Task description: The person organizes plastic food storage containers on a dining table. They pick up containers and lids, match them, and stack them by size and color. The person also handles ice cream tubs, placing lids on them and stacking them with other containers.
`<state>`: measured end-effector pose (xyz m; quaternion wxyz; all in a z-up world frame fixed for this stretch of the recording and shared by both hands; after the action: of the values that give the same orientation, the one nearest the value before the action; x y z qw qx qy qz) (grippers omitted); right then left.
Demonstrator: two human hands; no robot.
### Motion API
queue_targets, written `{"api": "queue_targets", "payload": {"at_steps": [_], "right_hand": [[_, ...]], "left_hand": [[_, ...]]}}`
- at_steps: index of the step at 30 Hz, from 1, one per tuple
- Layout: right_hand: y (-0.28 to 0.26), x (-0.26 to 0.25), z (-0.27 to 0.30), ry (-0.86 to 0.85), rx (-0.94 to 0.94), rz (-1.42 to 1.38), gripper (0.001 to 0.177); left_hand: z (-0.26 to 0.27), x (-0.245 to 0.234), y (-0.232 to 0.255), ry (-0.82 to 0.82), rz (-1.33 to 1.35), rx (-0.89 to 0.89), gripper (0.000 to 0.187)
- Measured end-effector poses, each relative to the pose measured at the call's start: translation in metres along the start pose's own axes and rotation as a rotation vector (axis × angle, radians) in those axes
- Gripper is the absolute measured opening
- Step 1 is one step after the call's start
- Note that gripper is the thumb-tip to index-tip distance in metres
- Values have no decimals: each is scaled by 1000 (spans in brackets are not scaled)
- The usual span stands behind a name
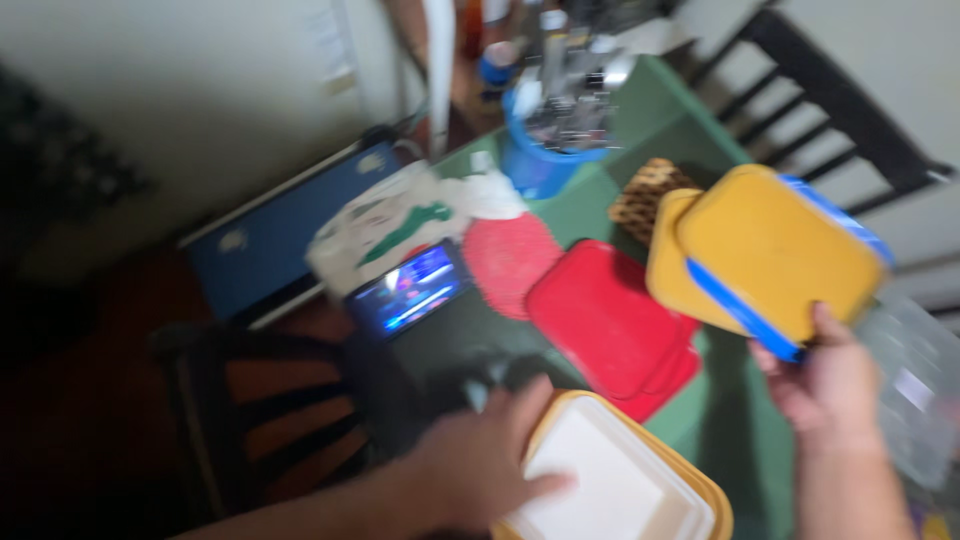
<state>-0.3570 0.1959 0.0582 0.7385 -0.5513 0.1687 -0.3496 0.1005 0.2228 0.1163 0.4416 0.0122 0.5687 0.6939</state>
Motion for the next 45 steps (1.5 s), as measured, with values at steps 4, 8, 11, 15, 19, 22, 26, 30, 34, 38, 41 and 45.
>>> {"api": "queue_targets", "payload": {"at_steps": [4,8,11,15,19,22,26,30,34,38,41,45], "right_hand": [[21,10,53,200,214,-22,38],[55,30,81,307,303,119,36],[78,29,78,356,303,245,34],[82,9,60,297,351,258,38],[76,-4,52,203,392,241,39],[62,-4,55,200,439,252,39],[46,6,65,194,432,99,40],[42,6,74,179,383,-131,40],[40,0,79,224,293,-179,39],[37,-8,85,328,110,-78,32],[43,-13,96,335,96,-124,32],[58,-23,99,330,153,-136,35]], "left_hand": [[-104,-6,-6,369,-73,142,88],[-213,9,-20,407,-1,3,88],[-253,33,-25,292,186,-80,66],[-267,34,-6,106,227,-269,56],[-274,34,37,-21,413,-171,44],[-276,40,79,-68,504,-264,44],[-269,48,123,-108,421,-150,54],[-263,50,116,-144,301,-33,68],[-246,47,61,0,263,95,87],[-224,41,15,272,-224,25,59],[-204,43,-6,114,-508,-28,32],[-201,50,-18,138,-475,-88,26]]}}
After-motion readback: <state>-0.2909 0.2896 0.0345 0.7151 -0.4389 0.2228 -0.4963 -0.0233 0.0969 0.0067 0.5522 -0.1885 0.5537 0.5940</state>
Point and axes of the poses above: each hand's wrist, its own z-axis away from the middle knuckle, its own x-axis out of the palm, y = z × x, the point moved 1 cm from there along -z, towards the middle knuckle, and after that the axes turned 9 degrees about y, right-handed, at the moved point
